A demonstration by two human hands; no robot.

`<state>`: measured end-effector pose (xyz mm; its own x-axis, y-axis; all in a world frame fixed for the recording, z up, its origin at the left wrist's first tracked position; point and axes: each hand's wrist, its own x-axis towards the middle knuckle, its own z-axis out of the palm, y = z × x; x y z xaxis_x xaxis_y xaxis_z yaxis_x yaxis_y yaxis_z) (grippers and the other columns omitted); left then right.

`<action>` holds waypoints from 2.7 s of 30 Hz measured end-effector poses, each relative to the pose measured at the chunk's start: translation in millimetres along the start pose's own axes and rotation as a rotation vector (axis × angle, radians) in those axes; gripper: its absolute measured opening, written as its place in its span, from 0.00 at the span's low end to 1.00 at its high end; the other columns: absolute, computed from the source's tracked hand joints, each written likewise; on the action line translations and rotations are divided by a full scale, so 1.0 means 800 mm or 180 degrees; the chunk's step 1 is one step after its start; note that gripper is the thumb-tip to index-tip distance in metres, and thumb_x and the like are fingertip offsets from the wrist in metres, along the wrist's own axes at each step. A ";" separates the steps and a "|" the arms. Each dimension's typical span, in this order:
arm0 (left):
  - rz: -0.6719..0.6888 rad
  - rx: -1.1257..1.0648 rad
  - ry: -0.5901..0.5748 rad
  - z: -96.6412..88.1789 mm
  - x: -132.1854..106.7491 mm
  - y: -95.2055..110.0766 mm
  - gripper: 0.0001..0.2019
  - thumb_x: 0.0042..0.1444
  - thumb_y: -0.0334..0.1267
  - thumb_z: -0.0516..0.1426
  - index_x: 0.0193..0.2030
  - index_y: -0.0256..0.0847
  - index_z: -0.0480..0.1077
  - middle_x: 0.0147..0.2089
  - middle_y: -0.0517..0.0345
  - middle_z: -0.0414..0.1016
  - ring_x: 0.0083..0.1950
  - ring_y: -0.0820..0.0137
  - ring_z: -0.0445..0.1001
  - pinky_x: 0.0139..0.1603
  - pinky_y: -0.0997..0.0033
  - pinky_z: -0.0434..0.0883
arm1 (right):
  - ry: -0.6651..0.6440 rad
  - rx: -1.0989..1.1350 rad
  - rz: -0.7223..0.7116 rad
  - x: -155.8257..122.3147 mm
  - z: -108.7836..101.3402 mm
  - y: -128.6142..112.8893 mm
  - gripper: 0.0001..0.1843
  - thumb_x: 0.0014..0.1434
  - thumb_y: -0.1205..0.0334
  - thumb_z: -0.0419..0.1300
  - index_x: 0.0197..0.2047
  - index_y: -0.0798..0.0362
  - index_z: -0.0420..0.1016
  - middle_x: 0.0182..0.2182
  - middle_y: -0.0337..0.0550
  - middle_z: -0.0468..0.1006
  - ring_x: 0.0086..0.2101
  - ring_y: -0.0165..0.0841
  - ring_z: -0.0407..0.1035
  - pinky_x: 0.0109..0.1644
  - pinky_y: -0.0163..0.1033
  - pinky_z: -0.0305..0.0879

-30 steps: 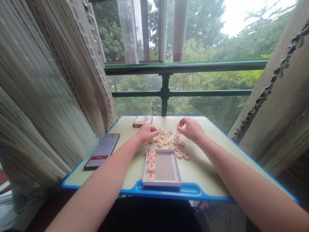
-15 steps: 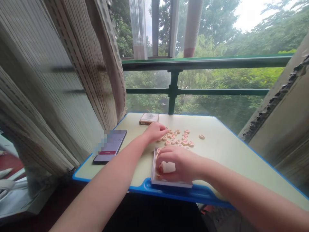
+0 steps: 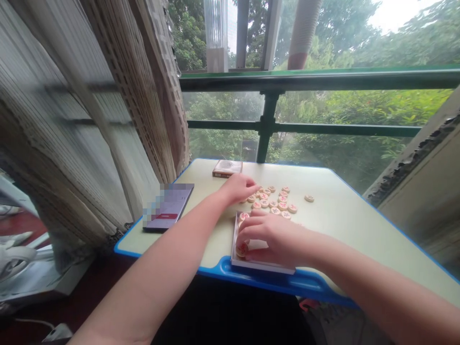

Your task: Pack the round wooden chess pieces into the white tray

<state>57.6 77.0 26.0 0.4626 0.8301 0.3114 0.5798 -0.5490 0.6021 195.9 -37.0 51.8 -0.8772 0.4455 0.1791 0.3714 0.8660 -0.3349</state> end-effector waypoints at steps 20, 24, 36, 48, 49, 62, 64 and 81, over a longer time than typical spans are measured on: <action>0.0028 -0.0151 0.0036 0.001 -0.001 0.000 0.18 0.48 0.48 0.53 0.18 0.35 0.64 0.16 0.65 0.56 0.21 0.78 0.53 0.22 0.74 0.50 | -0.0052 0.0013 -0.0117 -0.001 -0.006 -0.003 0.08 0.51 0.70 0.60 0.34 0.50 0.78 0.33 0.42 0.74 0.35 0.31 0.61 0.45 0.39 0.59; 0.0025 -0.0157 0.0041 0.001 -0.001 -0.001 0.18 0.48 0.49 0.53 0.18 0.35 0.64 0.16 0.64 0.57 0.21 0.78 0.54 0.23 0.73 0.51 | 0.0002 -0.0012 -0.0106 -0.001 -0.005 0.000 0.07 0.51 0.68 0.60 0.33 0.49 0.79 0.33 0.42 0.73 0.35 0.32 0.61 0.46 0.40 0.59; 0.0082 -0.0072 0.0065 -0.001 -0.001 0.001 0.19 0.50 0.49 0.52 0.18 0.35 0.65 0.16 0.65 0.55 0.21 0.78 0.51 0.24 0.73 0.49 | 0.0173 0.0075 0.0005 -0.002 -0.004 0.024 0.07 0.54 0.66 0.58 0.34 0.52 0.78 0.31 0.43 0.72 0.32 0.30 0.63 0.44 0.39 0.60; 0.0144 -0.0026 0.0125 -0.003 -0.003 0.004 0.20 0.50 0.50 0.52 0.16 0.36 0.60 0.16 0.65 0.52 0.22 0.78 0.50 0.24 0.73 0.48 | 0.0293 -0.0162 0.0026 -0.003 0.002 0.030 0.06 0.52 0.65 0.60 0.32 0.52 0.78 0.28 0.43 0.71 0.33 0.33 0.61 0.40 0.39 0.61; 0.0163 -0.0027 0.0142 -0.003 -0.002 0.004 0.21 0.49 0.50 0.52 0.16 0.36 0.60 0.16 0.65 0.51 0.22 0.78 0.50 0.24 0.73 0.48 | 0.0303 -0.0164 0.0020 -0.003 0.002 0.031 0.06 0.52 0.65 0.60 0.32 0.52 0.78 0.27 0.43 0.71 0.33 0.33 0.61 0.40 0.39 0.61; 0.0157 0.0006 0.0124 -0.001 -0.001 0.003 0.18 0.50 0.46 0.51 0.16 0.36 0.63 0.16 0.65 0.52 0.21 0.78 0.51 0.23 0.73 0.49 | 0.0597 -0.0177 0.0268 -0.005 -0.007 0.038 0.06 0.52 0.67 0.58 0.30 0.54 0.77 0.27 0.42 0.72 0.32 0.31 0.63 0.39 0.37 0.61; 0.0124 -0.0048 0.0040 0.000 -0.002 0.004 0.17 0.49 0.47 0.51 0.18 0.36 0.65 0.16 0.65 0.56 0.21 0.78 0.53 0.23 0.74 0.50 | 0.0986 -0.0343 0.0778 -0.007 -0.012 0.056 0.08 0.54 0.67 0.55 0.31 0.54 0.76 0.29 0.44 0.73 0.33 0.32 0.64 0.39 0.37 0.60; 0.0008 0.0102 0.0059 0.000 0.000 -0.002 0.17 0.48 0.48 0.52 0.19 0.35 0.66 0.17 0.64 0.58 0.22 0.77 0.55 0.24 0.74 0.52 | 0.0881 -0.0820 0.1890 -0.022 -0.009 0.125 0.11 0.55 0.60 0.55 0.36 0.51 0.77 0.33 0.46 0.73 0.38 0.37 0.65 0.42 0.39 0.59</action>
<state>56.8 77.6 24.8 0.4517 0.8302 0.3267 0.6000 -0.5537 0.5775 250.5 43.3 22.2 -0.4070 0.8713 0.2741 0.8536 0.4696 -0.2254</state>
